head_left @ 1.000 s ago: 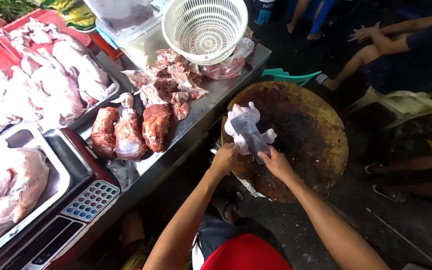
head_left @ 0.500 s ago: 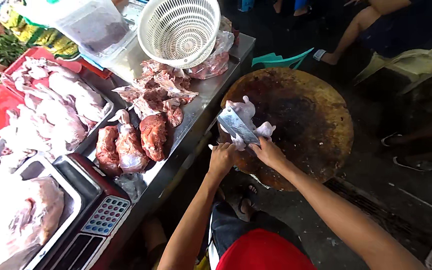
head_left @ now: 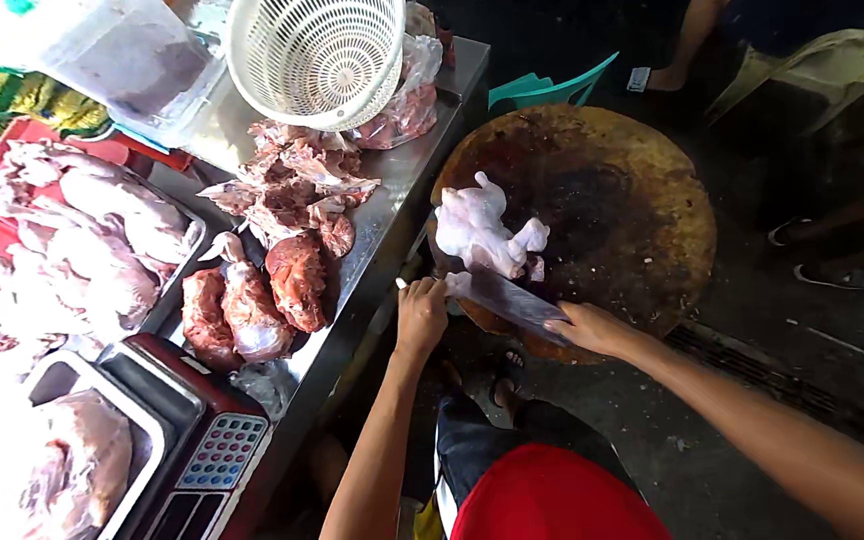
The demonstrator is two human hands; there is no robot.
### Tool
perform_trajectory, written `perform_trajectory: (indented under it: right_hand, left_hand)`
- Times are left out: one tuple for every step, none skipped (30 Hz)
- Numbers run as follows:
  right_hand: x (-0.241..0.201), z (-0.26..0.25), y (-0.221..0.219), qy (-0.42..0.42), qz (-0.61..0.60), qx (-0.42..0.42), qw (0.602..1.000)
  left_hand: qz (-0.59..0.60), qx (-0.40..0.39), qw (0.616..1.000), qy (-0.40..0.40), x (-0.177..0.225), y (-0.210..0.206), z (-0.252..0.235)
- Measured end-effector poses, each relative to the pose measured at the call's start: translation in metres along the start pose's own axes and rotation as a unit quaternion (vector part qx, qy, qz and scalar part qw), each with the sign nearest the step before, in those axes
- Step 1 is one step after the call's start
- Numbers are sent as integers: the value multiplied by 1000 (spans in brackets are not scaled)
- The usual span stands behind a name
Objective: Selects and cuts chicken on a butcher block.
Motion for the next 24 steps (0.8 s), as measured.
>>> perform_trajectory:
  right_hand:
    - [18,16,4,-8,-1,0,1000]
    - [34,32,10,-21,-10,11,1000]
    - [47,48,17,-37,-25,30,999]
    - [58,65,22,-53,-46,59,996]
    - [67,81,23,-70,-70,94,991]
    - [74,94,21,-91,-92,137,982]
    - [80,105,15,-112,-107,184,971]
    - [85,111,8,-137,-119,228,957]
    - [89,115,-1,-166,-122,262,943]
    - [91,117,-8,-201,-130,283,929]
    - [93,116,-16,-231,-141,298,915]
    - [95,116,-22,-252,-159,312,902]
    - [95,117,-28,-268,-182,319,891]
    - [94,118,-31,-284,-205,317,881]
    - [92,120,-33,-295,-226,315,873]
    - [92,121,-33,-302,-239,314,868]
    - [91,122,-33,-303,-244,315,866]
    - [92,122,-33,-303,-244,317,865]
    - [92,122,-33,-305,-242,316,865]
    - [93,122,-34,-307,-241,310,867]
    - [94,122,-35,-309,-238,306,868]
    - [94,122,-36,-311,-234,302,870]
    - [95,122,-36,-308,-227,301,874]
    - [96,122,-35,-298,-214,304,879]
  left_hand:
    - [8,-2,1000,12,-6,12,3]
    - [20,-2,999,29,-10,22,6]
    - [40,4,998,50,-12,32,9]
    - [68,13,995,73,-10,39,11]
    - [109,21,989,102,-4,43,12]
    - [154,14,977,146,8,44,10]
    - [201,-10,959,201,25,42,3]
    - [246,-44,934,257,44,34,-8]
    - [294,-72,902,307,62,19,-21]
    - [341,-85,869,348,79,-3,-35]
    - [384,-88,836,383,94,-28,-51]
    - [411,-93,810,408,108,-53,-67]
    - [418,-95,799,422,119,-77,-79]
    - [405,-106,806,418,127,-97,-86]
    - [370,-125,829,400,133,-111,-88]
    - [312,-165,863,361,138,-117,-84]
    - [243,-205,895,312,141,-113,-75]
    - [175,-236,919,261,142,-106,-63]
    - [118,-263,931,223,140,-95,-47]
    - [68,-288,934,198,135,-83,-32]
    - [30,-308,933,185,128,-71,-18]
    - [-3,-320,931,179,120,-61,-7]
    - [-28,-320,931,177,111,-54,0]
    - [-53,-315,932,170,102,-48,2]
Point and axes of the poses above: each hand's wrist, its own z-axis away from the middle knuckle, its own y-axis out of the back of the hand, x = y × z, the point moved 2 cm from there along -z, towards the middle knuckle, and after that the axes turned 15 degrees about x, right-handed, at the moved point
